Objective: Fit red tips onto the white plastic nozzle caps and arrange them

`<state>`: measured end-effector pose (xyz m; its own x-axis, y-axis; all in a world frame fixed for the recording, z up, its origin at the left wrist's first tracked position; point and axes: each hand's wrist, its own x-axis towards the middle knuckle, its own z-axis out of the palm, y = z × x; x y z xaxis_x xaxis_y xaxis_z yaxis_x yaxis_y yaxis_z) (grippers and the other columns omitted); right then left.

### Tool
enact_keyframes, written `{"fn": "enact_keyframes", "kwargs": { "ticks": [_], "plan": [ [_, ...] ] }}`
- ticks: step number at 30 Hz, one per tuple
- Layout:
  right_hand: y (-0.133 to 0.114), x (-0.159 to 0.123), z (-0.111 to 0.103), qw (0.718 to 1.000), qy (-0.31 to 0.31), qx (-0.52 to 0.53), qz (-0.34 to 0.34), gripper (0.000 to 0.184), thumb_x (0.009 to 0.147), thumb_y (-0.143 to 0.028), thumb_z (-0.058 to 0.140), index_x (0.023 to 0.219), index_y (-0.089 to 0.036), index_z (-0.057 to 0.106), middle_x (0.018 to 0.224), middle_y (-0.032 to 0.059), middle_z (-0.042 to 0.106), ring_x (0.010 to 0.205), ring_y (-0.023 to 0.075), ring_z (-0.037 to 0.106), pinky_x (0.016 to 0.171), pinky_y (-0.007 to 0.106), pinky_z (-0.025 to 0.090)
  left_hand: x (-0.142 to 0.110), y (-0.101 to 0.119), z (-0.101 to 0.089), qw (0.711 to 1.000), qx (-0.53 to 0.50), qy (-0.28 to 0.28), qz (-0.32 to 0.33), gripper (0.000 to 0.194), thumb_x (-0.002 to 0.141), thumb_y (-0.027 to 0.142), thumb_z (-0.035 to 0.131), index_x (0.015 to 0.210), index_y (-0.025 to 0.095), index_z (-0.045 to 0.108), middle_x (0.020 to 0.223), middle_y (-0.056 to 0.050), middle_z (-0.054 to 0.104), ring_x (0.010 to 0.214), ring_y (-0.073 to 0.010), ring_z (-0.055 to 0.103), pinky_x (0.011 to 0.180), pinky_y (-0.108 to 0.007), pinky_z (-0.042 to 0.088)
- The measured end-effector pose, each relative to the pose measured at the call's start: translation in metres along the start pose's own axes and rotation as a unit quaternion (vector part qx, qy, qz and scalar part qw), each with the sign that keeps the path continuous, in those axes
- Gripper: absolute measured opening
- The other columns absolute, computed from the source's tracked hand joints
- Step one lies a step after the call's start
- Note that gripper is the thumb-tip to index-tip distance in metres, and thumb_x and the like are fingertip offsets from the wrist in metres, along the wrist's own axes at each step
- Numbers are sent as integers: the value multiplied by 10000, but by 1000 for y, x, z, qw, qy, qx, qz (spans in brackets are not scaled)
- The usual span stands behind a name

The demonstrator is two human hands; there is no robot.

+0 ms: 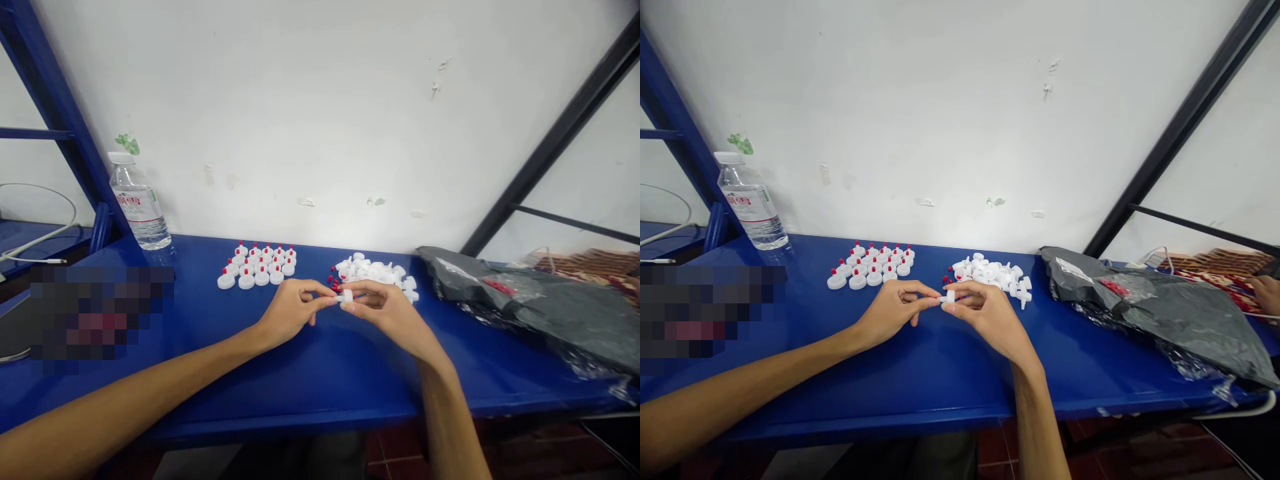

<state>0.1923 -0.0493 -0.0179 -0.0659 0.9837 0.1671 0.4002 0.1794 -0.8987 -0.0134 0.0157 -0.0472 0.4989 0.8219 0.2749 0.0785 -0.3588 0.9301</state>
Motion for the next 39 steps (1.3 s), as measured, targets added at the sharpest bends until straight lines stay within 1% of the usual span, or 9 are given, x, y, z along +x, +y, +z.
{"fn": "enact_keyframes", "kwargs": {
  "ticks": [5, 7, 15, 18, 20, 24, 28, 32, 39],
  "plan": [
    [-5, -1, 0, 997, -8, 78, 22, 473, 769, -463, 830, 1142, -181, 763, 996, 96, 796, 938, 250, 754, 877, 376, 582, -7, 7, 3, 987, 73, 63, 128, 166, 892, 322, 715, 904, 185, 808, 844, -56, 759, 526, -100, 577, 516, -238, 440],
    [-7, -1, 1, 996, -12, 89, 25, 464, 781, -481, 816, 1124, -171, 768, 987, 99, 796, 894, 241, 758, 836, 366, 588, -8, 8, 1, 975, 114, 71, 178, 157, 911, 310, 697, 904, 200, 810, 870, -60, 772, 610, -126, 624, 576, -251, 481],
    [-12, 1, 8, 996, -15, 79, 48, 483, 781, -564, 789, 1067, -174, 788, 953, 85, 795, 819, 215, 757, 771, 328, 589, -4, 0, -9, 934, 221, 36, 277, 221, 998, 293, 580, 1032, 200, 778, 983, -79, 781, 872, -183, 715, 793, -293, 545],
    [-4, 4, 10, 998, -15, 44, 49, 507, 873, -632, 661, 1069, -180, 781, 971, 85, 785, 828, 221, 765, 731, 311, 583, 2, -2, -11, 919, 282, 19, 274, 248, 1025, 293, 531, 1053, 198, 758, 1023, -70, 773, 923, -178, 713, 805, -277, 522],
    [2, 6, 11, 998, 25, 16, 49, 561, 914, -673, 571, 1118, -188, 763, 999, 89, 779, 836, 229, 765, 697, 309, 574, 6, -4, -14, 900, 355, 5, 253, 256, 1034, 296, 507, 1075, 209, 744, 1059, -60, 763, 902, -176, 709, 732, -266, 498],
    [5, 9, 9, 991, 126, -18, 45, 597, 930, -697, 515, 1182, -204, 739, 1132, 102, 761, 880, 245, 748, 662, 317, 562, 15, -10, -29, 832, 514, -26, 210, 262, 1034, 241, 467, 1080, 214, 724, 1079, -59, 732, 798, -174, 670, 571, -263, 392],
    [-3, 6, 4, 988, 145, 42, 43, 602, 927, -717, 487, 1037, -199, 774, 1216, 105, 734, 903, 246, 722, 662, 315, 575, 26, -15, -47, 780, 597, -27, 186, 275, 1014, 173, 451, 1062, 193, 721, 1016, -91, 704, 897, -217, 626, 562, -273, 360],
    [-7, 5, 5, 985, 148, 79, 39, 562, 915, -715, 512, 1016, -222, 761, 1264, 82, 712, 883, 228, 709, 641, 296, 575, 34, -16, -58, 767, 618, -17, 172, 265, 1017, 207, 474, 1075, 191, 732, 986, -108, 709, 993, -267, 559, 567, -292, 361],
    [-3, 7, 6, 985, 149, 78, 29, 582, 906, -738, 493, 1052, -230, 737, 1282, 80, 695, 878, 229, 709, 633, 295, 577, 38, -20, -62, 776, 598, -15, 198, 303, 990, 127, 474, 1094, 191, 752, 1001, -113, 717, 966, -265, 521, 651, -328, 419]
  ]
}}
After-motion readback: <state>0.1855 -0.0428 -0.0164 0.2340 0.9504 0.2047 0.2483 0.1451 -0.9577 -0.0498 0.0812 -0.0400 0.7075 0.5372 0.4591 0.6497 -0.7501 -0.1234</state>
